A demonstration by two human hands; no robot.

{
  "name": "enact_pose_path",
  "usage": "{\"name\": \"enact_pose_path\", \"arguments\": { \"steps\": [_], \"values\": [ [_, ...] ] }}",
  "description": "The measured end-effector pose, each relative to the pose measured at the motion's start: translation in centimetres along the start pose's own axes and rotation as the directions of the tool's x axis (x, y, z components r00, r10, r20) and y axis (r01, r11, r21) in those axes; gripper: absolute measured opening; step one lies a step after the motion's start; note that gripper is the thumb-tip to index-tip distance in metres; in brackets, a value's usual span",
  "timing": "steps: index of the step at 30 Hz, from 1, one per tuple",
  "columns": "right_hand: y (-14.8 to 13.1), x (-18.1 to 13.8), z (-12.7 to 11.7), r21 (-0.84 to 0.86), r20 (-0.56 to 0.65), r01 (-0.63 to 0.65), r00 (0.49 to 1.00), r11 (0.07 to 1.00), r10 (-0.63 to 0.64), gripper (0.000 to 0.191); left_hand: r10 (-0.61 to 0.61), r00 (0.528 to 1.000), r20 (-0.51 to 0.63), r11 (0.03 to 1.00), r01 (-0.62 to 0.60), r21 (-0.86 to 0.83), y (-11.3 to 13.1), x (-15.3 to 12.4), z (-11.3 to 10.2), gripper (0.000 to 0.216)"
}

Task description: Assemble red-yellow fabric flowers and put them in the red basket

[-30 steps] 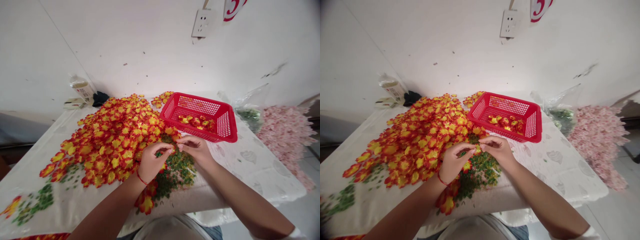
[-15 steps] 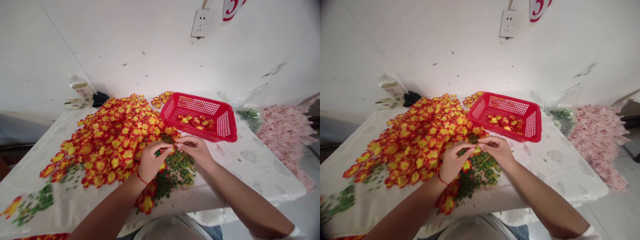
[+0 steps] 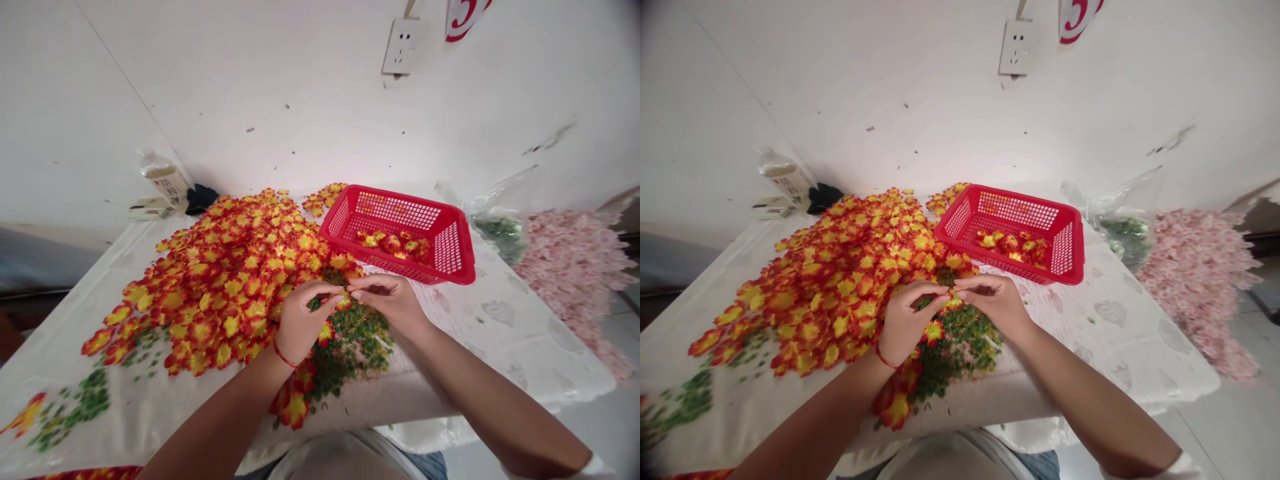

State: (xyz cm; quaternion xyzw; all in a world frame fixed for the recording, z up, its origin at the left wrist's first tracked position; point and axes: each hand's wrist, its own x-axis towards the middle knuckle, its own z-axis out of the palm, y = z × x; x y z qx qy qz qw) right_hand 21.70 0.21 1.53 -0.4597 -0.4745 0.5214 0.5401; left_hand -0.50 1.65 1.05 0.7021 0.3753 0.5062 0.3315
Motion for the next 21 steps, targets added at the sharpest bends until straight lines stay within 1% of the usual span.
{"name": "enact_pose_path", "arguments": {
  "steps": [6,12,15,21],
  "values": [
    [-0.31,-0.01,-0.06,-0.036,-0.008,0.019,1.000,0.999,-0.019,0.026,-0.024,1.000,0.018,0.999,0.024,-0.036,0.59,0.12,-0.17,0.012],
    [-0.30,-0.03,-0.08,-0.023,-0.013,0.005,1.000,1.000,-0.005,0.030,-0.026,1.000,0.006,1.000,0.026,-0.017,-0.07,-0.04,0.02,0.013],
    [-0.31,-0.04,-0.06,0.001,0.000,-0.012,1.000,1.000,0.012,0.033,-0.041,0.999,0.013,0.999,0.041,-0.020,0.05,-0.01,-0.03,0.011],
    [-0.47,-0.04,-0.30,-0.052,-0.015,0.018,1.000,0.998,-0.019,0.029,-0.063,0.998,0.027,0.997,0.064,-0.037,0.46,0.09,-0.14,0.009]
  ]
}}
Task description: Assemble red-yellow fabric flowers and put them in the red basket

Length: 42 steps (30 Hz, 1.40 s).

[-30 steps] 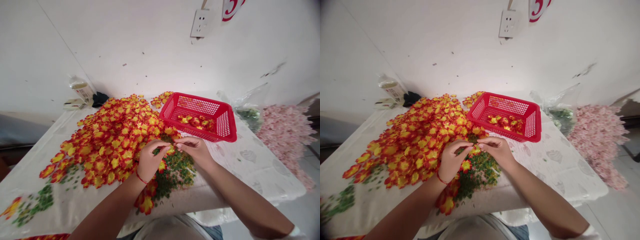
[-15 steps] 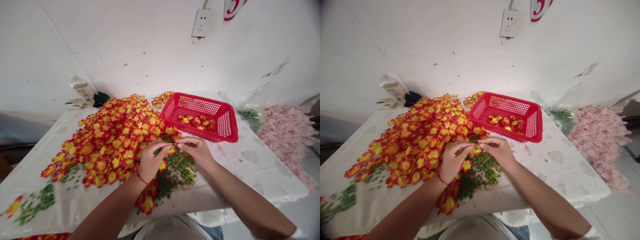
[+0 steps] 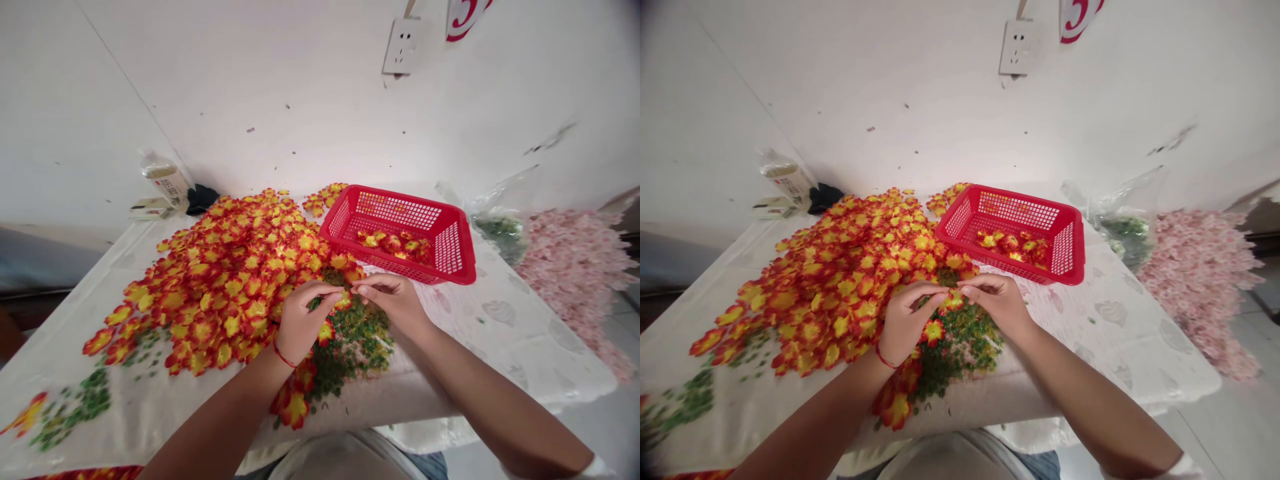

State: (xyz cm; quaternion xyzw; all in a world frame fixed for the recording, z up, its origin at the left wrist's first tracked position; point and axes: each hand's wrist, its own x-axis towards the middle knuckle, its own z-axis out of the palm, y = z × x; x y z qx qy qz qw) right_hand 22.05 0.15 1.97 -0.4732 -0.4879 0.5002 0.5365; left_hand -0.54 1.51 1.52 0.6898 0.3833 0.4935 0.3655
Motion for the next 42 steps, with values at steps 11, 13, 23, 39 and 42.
{"name": "enact_pose_path", "arguments": {
  "steps": [11,13,23,39,42],
  "values": [
    [0.00,0.04,0.02,0.008,0.011,-0.018,1.000,1.000,0.018,0.033,-0.051,0.999,-0.006,0.999,0.051,-0.002,0.06,-0.12,-0.11,0.015],
    [-0.02,0.06,0.01,-0.001,0.019,-0.017,1.000,1.000,0.017,0.034,-0.034,0.999,-0.003,0.999,0.034,0.011,0.03,-0.14,-0.12,0.016],
    [0.00,0.14,0.17,0.009,0.011,-0.038,0.999,0.999,0.038,0.038,-0.020,1.000,-0.009,1.000,0.020,0.009,-0.02,-0.12,-0.08,0.005],
    [-0.05,0.26,-0.18,-0.023,-0.010,0.015,1.000,1.000,-0.015,0.035,-0.017,1.000,-0.002,1.000,0.017,-0.006,-0.36,-0.04,0.03,0.011],
    [0.14,0.19,-0.02,-0.022,0.018,0.010,1.000,1.000,-0.010,0.032,-0.016,1.000,0.007,1.000,0.016,0.007,-0.39,-0.07,-0.07,0.007]
  ]
}}
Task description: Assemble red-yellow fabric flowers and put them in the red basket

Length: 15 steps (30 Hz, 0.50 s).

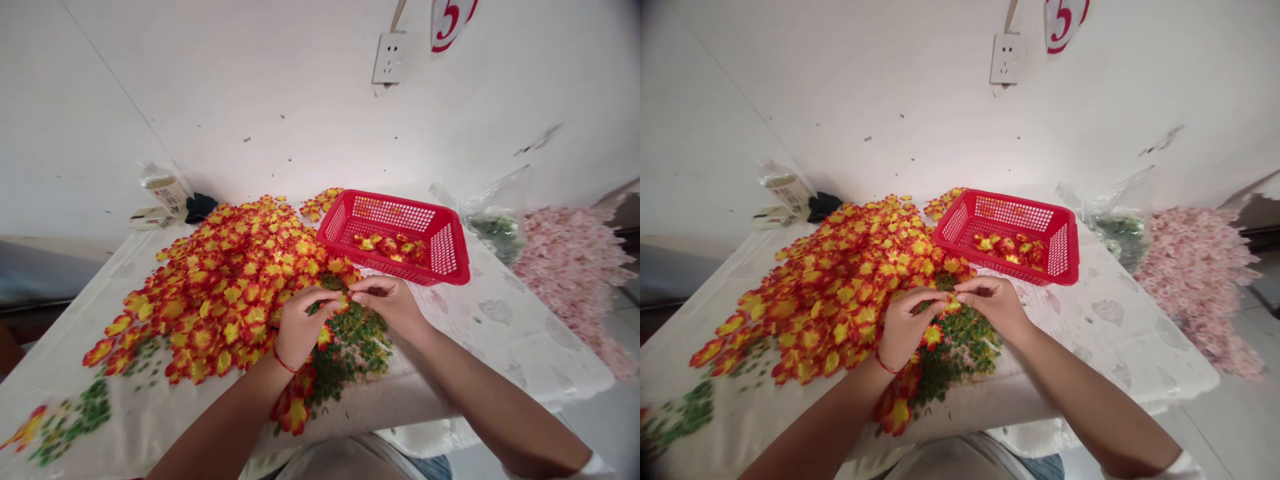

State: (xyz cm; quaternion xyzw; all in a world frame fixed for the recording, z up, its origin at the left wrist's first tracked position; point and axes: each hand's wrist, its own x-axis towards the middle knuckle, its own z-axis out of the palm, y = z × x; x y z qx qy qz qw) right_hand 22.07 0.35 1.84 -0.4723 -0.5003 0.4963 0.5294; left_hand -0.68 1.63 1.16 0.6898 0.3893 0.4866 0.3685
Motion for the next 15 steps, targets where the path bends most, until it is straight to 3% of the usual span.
{"name": "enact_pose_path", "arguments": {
  "steps": [15],
  "values": [
    [-0.44,-0.22,0.06,-0.004,-0.002,0.033,0.999,0.999,-0.033,0.036,-0.036,0.997,-0.063,0.998,0.032,-0.052,0.21,-0.08,0.18,0.009]
  ]
}}
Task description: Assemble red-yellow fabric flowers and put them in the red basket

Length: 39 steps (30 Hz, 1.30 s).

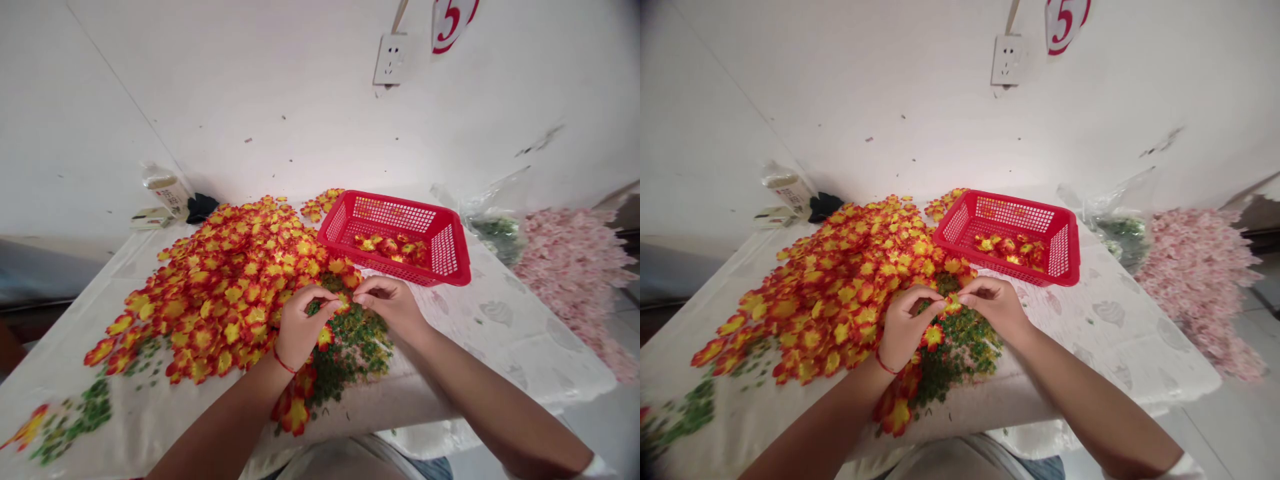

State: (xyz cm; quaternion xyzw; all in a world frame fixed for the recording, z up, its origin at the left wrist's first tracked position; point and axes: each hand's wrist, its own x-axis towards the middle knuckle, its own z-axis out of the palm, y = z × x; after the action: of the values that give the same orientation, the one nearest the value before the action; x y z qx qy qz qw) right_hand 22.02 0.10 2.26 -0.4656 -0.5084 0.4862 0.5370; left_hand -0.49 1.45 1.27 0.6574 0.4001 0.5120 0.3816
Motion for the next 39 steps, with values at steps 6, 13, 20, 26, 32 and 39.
{"name": "enact_pose_path", "arguments": {
  "steps": [6,13,20,26,32,39],
  "values": [
    [0.0,0.0,0.0,0.018,-0.016,0.028,0.999,0.999,-0.028,0.036,0.018,1.000,-0.024,1.000,-0.018,0.021,0.1,0.1,-0.1,0.021],
    [0.3,0.1,-0.1,-0.009,-0.035,0.028,0.999,1.000,-0.028,0.031,0.014,1.000,-0.003,0.998,-0.014,0.059,0.1,0.1,-0.2,0.014],
    [0.6,-0.1,0.2,-0.001,0.004,0.022,1.000,1.000,-0.022,0.025,0.051,0.999,-0.007,0.996,-0.050,0.077,-0.1,0.2,-0.2,0.006],
    [1.0,0.0,0.2,-0.003,0.016,0.031,0.999,1.000,-0.031,0.025,0.062,0.998,-0.009,0.996,-0.061,0.069,-0.4,0.2,-0.2,0.009],
    [1.1,-0.1,0.2,0.013,0.015,0.061,0.998,0.998,-0.062,0.027,0.057,0.998,0.017,0.997,-0.058,0.046,-0.2,0.1,-0.2,0.010],
    [0.9,0.4,-0.2,-0.028,0.033,0.147,0.989,0.989,-0.146,0.023,0.081,0.996,0.035,0.997,-0.081,0.013,0.1,0.1,-0.1,0.006]
  ]
}}
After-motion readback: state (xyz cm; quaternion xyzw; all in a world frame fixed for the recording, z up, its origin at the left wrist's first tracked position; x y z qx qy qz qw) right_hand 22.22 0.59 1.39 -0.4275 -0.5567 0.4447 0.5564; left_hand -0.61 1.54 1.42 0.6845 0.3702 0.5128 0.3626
